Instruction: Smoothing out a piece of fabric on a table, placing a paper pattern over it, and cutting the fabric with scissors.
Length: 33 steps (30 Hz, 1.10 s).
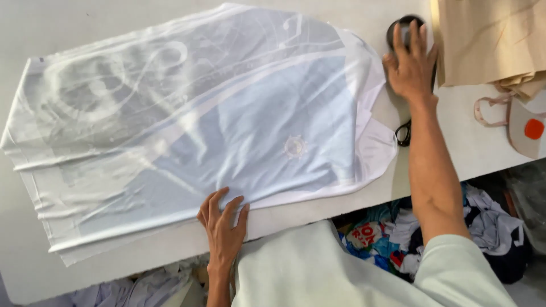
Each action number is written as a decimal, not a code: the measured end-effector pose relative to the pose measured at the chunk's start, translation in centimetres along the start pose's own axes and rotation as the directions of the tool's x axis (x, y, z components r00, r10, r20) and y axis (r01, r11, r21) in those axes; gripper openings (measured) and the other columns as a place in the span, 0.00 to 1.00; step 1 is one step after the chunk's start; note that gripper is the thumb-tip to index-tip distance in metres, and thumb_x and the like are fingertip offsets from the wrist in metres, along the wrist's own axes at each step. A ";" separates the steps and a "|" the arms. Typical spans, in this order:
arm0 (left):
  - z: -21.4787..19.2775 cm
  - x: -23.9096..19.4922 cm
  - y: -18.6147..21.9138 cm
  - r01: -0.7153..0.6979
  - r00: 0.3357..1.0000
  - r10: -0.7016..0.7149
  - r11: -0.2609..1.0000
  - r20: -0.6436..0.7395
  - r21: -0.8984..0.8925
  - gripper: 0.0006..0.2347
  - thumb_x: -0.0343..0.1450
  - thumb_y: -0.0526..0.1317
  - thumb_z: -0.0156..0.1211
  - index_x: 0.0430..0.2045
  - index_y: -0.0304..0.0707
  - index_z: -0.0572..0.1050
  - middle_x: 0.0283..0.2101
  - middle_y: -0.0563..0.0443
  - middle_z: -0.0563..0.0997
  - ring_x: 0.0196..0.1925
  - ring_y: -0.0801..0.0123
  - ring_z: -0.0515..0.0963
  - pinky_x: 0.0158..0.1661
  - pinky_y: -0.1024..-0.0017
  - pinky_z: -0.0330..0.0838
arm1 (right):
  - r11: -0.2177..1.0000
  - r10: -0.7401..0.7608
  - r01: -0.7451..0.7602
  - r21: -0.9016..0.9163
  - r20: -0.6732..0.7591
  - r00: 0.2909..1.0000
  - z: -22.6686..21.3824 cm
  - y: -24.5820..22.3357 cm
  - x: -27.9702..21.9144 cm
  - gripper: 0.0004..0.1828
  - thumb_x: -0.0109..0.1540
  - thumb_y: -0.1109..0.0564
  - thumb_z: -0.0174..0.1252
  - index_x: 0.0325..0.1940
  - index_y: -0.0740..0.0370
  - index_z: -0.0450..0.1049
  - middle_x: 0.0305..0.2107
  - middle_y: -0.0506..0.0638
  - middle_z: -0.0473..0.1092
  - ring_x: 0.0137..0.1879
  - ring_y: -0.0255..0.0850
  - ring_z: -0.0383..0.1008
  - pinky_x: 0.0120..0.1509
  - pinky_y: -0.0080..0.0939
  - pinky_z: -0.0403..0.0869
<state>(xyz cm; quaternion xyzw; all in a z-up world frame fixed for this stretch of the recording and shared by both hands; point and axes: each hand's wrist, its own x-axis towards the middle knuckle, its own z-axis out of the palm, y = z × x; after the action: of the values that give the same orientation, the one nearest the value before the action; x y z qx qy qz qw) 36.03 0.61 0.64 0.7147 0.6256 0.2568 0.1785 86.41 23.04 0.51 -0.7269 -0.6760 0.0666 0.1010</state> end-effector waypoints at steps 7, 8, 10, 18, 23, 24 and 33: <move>-1.9 -1.4 -6.5 0.088 0.978 -0.039 0.967 -0.203 0.239 0.13 0.68 0.46 0.73 0.44 0.52 0.80 0.59 0.50 0.76 0.63 0.56 0.72 0.62 0.54 0.55 | 0.993 -0.116 0.101 -0.068 -0.271 0.955 -0.9 -3.6 -8.9 0.42 0.72 0.26 0.38 0.68 0.66 0.67 0.63 0.61 0.56 0.68 0.59 0.54 0.66 0.66 0.54; -2.8 -1.7 -9.0 0.166 0.924 -0.017 0.918 -0.383 0.360 0.11 0.71 0.42 0.74 0.44 0.51 0.79 0.56 0.49 0.79 0.59 0.54 0.76 0.60 0.53 0.61 | 0.983 -0.160 0.117 -0.140 -0.359 0.919 -0.5 -4.7 -11.6 0.36 0.75 0.31 0.45 0.54 0.66 0.83 0.50 0.57 0.71 0.55 0.55 0.67 0.53 0.57 0.61; -6.2 -1.5 -12.0 0.350 0.868 -0.196 0.893 -0.456 0.283 0.11 0.75 0.44 0.71 0.46 0.41 0.78 0.59 0.44 0.75 0.62 0.48 0.73 0.61 0.45 0.58 | 0.990 -0.128 0.103 -0.092 -0.322 0.938 0.6 -5.8 -16.4 0.30 0.73 0.36 0.53 0.54 0.66 0.82 0.50 0.58 0.71 0.56 0.56 0.67 0.54 0.58 0.62; -14.5 -0.5 -15.7 0.866 0.485 -0.838 0.419 -0.250 0.275 0.38 0.73 0.62 0.56 0.73 0.34 0.57 0.76 0.35 0.50 0.73 0.33 0.45 0.63 0.29 0.41 | 0.972 -0.027 -0.058 -0.229 -0.353 0.935 1.3 -5.3 -25.6 0.15 0.71 0.55 0.57 0.55 0.65 0.84 0.61 0.59 0.72 0.68 0.54 0.64 0.65 0.55 0.60; -16.1 -6.2 -21.5 0.878 0.359 -0.880 0.206 -0.310 0.433 0.42 0.63 0.67 0.65 0.65 0.33 0.72 0.71 0.31 0.59 0.69 0.35 0.51 0.58 0.31 0.46 | 0.968 0.035 -0.146 -0.204 -0.468 0.883 0.8 -3.8 -28.4 0.13 0.68 0.55 0.69 0.29 0.61 0.83 0.46 0.55 0.78 0.56 0.55 0.71 0.61 0.55 0.62; -17.0 -5.7 -20.9 0.883 0.350 -0.882 0.197 -0.316 0.427 0.42 0.63 0.67 0.65 0.65 0.33 0.72 0.71 0.31 0.59 0.69 0.35 0.51 0.58 0.31 0.46 | 0.970 0.026 -0.135 -0.201 -0.467 0.884 0.5 -3.7 -27.1 0.13 0.68 0.55 0.69 0.29 0.61 0.83 0.46 0.55 0.78 0.56 0.55 0.71 0.61 0.55 0.62; -20.5 3.3 -30.9 0.287 0.877 -0.164 0.933 -0.451 0.219 0.10 0.75 0.24 0.77 0.50 0.28 0.88 0.54 0.29 0.85 0.56 0.46 0.81 0.52 0.47 0.75 | 0.905 -0.273 0.371 0.207 -0.386 0.881 1.5 -5.6 -8.3 0.13 0.67 0.75 0.69 0.53 0.66 0.85 0.45 0.57 0.74 0.50 0.52 0.73 0.51 0.48 0.69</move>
<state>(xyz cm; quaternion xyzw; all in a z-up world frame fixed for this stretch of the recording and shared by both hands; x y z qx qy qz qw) -0.53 7.21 -0.23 0.5808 0.7588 0.2927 -0.0359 79.96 15.21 0.03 -0.5821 -0.7437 0.0120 0.3285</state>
